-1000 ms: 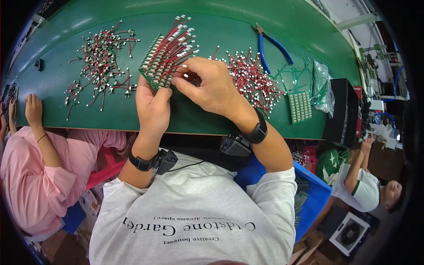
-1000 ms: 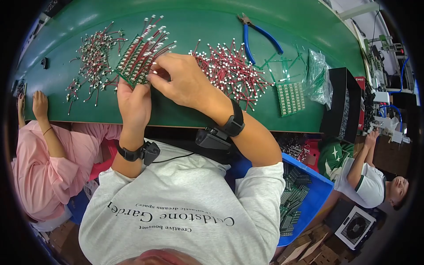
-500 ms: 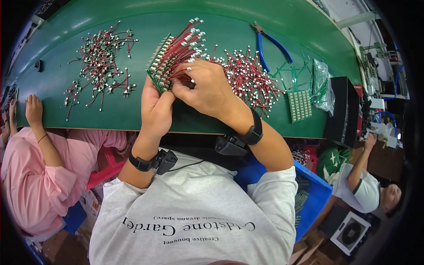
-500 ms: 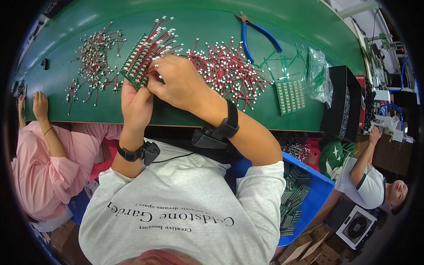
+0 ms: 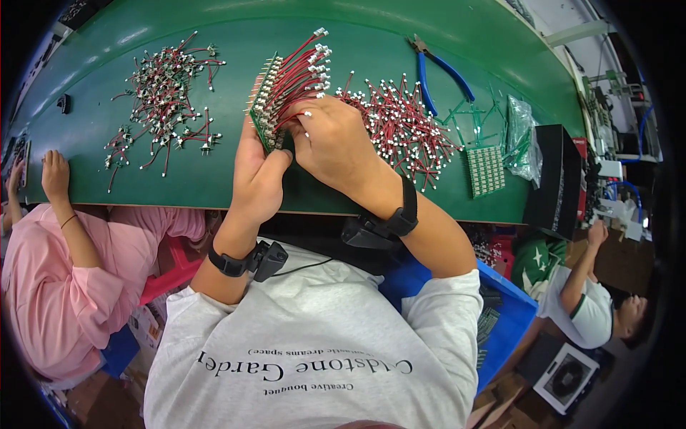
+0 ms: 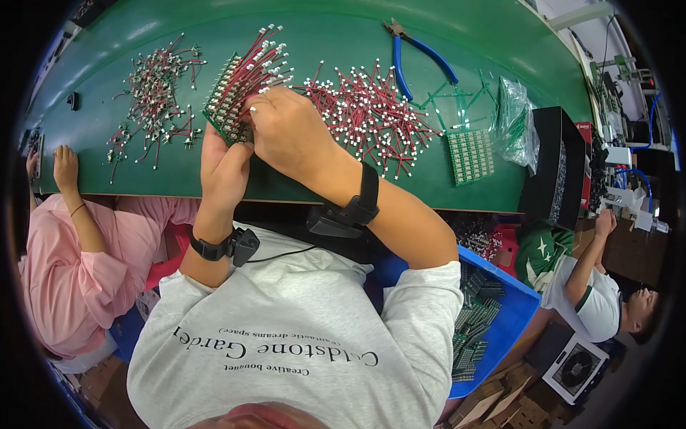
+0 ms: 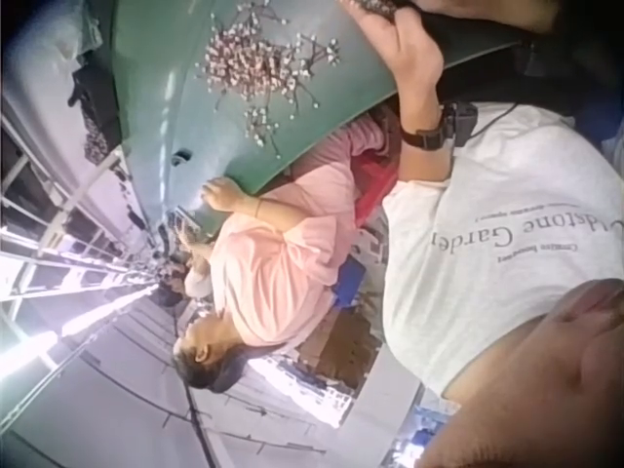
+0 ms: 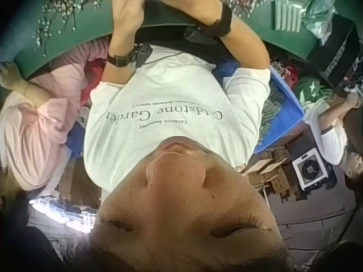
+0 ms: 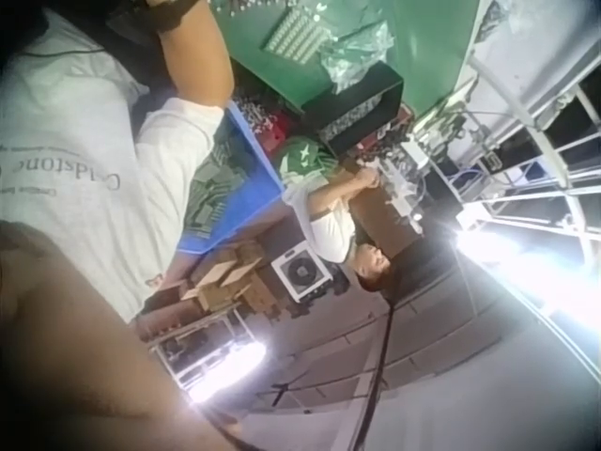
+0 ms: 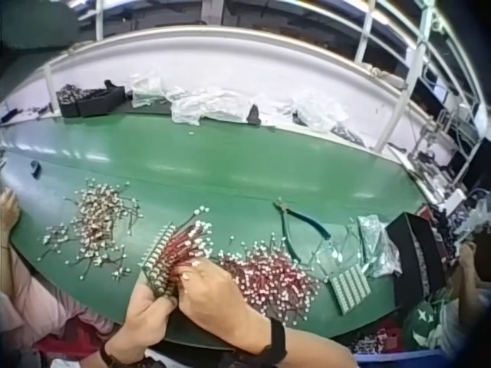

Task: Manually inserting small electronic components into a green printed circuit board at an industrial workbench.

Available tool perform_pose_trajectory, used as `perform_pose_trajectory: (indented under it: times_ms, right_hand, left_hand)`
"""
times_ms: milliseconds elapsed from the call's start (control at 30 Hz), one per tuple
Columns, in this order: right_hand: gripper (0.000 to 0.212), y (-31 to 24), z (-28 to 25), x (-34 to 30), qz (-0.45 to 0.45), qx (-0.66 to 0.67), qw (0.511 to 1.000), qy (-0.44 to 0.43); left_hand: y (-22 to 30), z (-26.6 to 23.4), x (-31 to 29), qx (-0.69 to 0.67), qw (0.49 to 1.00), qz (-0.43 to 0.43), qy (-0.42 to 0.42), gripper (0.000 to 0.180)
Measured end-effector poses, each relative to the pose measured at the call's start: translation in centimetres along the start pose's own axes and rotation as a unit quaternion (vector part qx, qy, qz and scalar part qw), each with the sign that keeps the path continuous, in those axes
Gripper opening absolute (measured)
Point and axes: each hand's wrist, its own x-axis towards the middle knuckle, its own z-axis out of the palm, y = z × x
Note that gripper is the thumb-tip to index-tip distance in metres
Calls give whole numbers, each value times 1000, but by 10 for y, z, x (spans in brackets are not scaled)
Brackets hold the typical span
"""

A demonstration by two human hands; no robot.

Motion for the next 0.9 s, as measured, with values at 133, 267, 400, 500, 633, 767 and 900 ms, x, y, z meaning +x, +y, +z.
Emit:
perform_pose_trajectory:
  times_ms: [133,267,400,500,633,767,900]
  right_hand:
    - [16,1,-3,4,7,-4,1000,4]
    - [25,10,-25,16,10,-11,998,61]
    - [22,30,-50,18,64,-14,998,4]
    - [19,33,-39,8,84,-24,991,-100]
    - [15,26,-22,2,92,-67,980,-162]
    - [9,24,-20,6,22,-95,987,-125]
    - [10,9,-20,14,65,80,995,-9]
  left_hand:
    - [-2,-3,2,-59,998,-4,36,66]
    - [4,-6,5,-152,986,10,61,60]
    - [8,-25,9,-183,979,34,86,61]
    - [11,-29,10,-170,980,34,96,62]
    - [10,-28,9,-167,981,40,93,63]
    - [8,-27,9,-159,983,28,92,63]
    - [8,-23,10,-165,982,23,92,63]
